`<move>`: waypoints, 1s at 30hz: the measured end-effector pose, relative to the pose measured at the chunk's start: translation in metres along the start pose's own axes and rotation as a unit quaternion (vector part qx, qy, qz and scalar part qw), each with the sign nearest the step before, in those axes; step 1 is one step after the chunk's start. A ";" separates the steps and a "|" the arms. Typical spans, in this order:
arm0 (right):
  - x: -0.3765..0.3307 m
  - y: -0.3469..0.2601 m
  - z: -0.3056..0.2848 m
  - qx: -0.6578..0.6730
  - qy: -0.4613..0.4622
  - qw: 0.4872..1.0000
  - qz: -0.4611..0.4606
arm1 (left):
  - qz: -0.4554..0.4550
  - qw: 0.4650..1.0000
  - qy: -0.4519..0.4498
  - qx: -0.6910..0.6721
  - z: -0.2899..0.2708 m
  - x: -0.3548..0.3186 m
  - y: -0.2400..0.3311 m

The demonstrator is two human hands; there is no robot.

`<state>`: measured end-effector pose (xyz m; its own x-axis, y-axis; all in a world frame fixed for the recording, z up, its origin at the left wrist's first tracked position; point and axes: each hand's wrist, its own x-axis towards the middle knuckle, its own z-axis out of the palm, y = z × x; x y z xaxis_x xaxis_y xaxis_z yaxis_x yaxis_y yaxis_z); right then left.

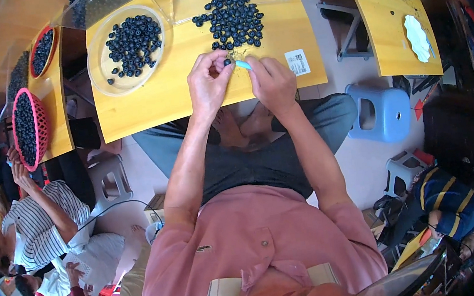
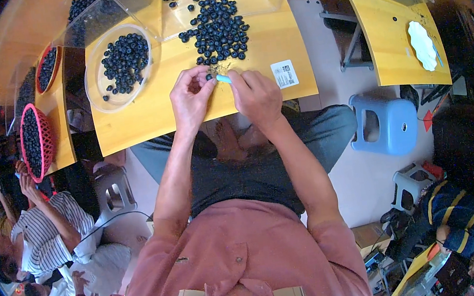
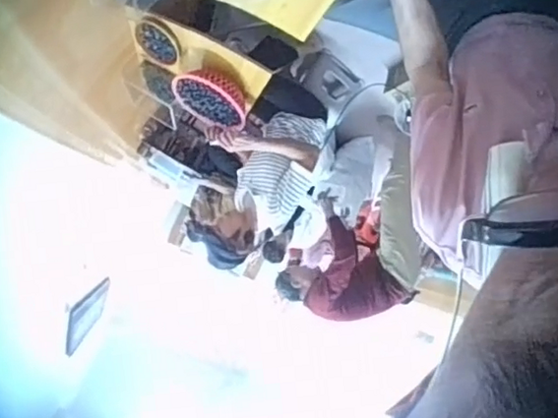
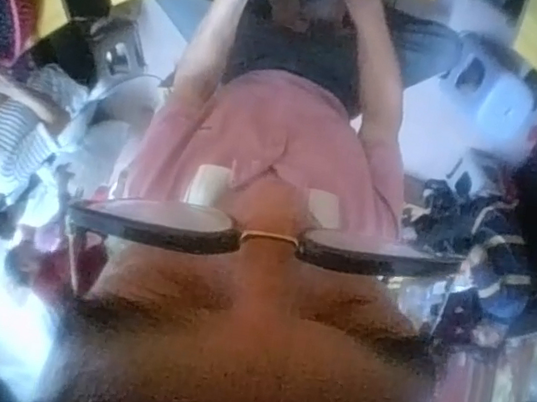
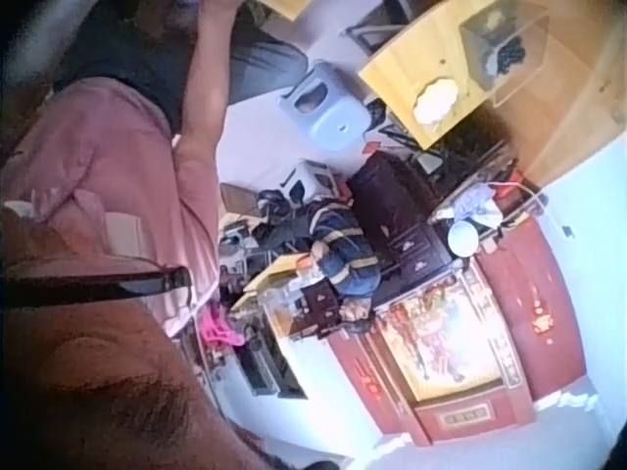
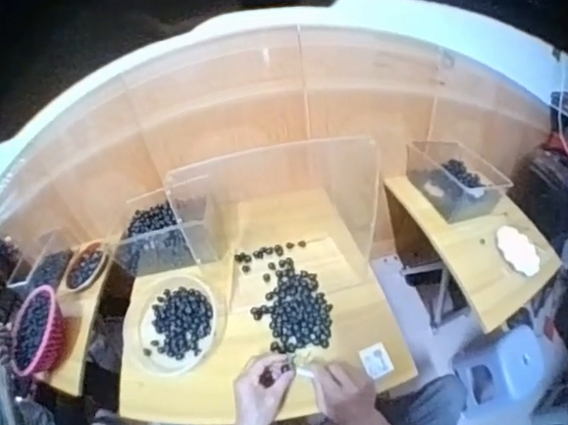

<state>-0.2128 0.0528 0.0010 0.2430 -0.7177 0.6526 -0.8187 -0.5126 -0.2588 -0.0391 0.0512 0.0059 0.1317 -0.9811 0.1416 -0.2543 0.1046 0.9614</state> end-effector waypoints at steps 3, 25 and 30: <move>0.000 0.000 0.000 0.001 -0.007 1.000 -0.003 | 0.007 1.000 -0.010 0.016 -0.001 0.000 0.002; 0.002 0.000 0.001 -0.021 -0.030 0.999 0.011 | -0.018 0.995 -0.002 -0.102 0.001 -0.003 -0.004; 0.001 0.000 -0.001 -0.015 -0.009 1.000 -0.014 | -0.018 0.997 0.001 -0.075 0.000 -0.003 -0.004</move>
<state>-0.2132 0.0530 0.0024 0.2745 -0.7119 0.6464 -0.8272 -0.5176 -0.2188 -0.0388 0.0533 0.0017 0.1401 -0.9845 0.1058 -0.1033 0.0917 0.9904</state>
